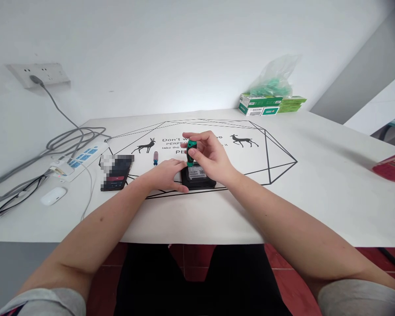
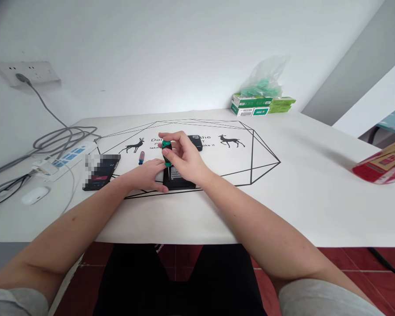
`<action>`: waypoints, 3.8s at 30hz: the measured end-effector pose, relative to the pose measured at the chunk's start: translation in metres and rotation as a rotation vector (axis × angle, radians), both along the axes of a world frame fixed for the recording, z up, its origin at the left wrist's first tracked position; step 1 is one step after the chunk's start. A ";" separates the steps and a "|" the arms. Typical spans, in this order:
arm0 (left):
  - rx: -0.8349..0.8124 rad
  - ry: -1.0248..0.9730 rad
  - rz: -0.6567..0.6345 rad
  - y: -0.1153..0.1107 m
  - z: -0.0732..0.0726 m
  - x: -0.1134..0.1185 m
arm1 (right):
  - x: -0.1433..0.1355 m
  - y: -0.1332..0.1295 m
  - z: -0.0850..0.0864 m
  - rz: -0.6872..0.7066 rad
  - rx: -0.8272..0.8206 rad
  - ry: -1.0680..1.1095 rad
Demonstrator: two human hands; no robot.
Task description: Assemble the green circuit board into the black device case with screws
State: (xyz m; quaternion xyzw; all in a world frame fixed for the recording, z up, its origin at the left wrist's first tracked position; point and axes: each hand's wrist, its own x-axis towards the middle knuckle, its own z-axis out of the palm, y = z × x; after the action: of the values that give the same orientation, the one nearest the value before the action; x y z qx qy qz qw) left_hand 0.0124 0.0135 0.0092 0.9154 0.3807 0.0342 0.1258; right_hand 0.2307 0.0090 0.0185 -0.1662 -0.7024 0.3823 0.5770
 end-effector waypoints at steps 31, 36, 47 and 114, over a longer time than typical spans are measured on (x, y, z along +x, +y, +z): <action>-0.040 -0.035 0.009 -0.004 -0.001 0.000 | -0.003 -0.010 -0.004 -0.002 -0.046 -0.037; -0.060 -0.053 0.044 -0.005 -0.002 0.001 | -0.010 -0.012 -0.008 -0.162 0.073 -0.060; -0.049 -0.039 0.011 -0.003 -0.005 -0.001 | -0.004 -0.009 -0.004 -0.022 -0.027 -0.020; -0.051 0.034 0.069 -0.003 -0.002 0.000 | -0.017 0.035 -0.006 -0.252 -0.029 0.044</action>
State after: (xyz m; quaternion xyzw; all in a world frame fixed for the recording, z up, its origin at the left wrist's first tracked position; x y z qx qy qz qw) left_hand 0.0121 0.0107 0.0070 0.8987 0.4150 0.0134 0.1413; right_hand 0.2133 0.0437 0.0120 -0.2528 -0.6576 0.3206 0.6332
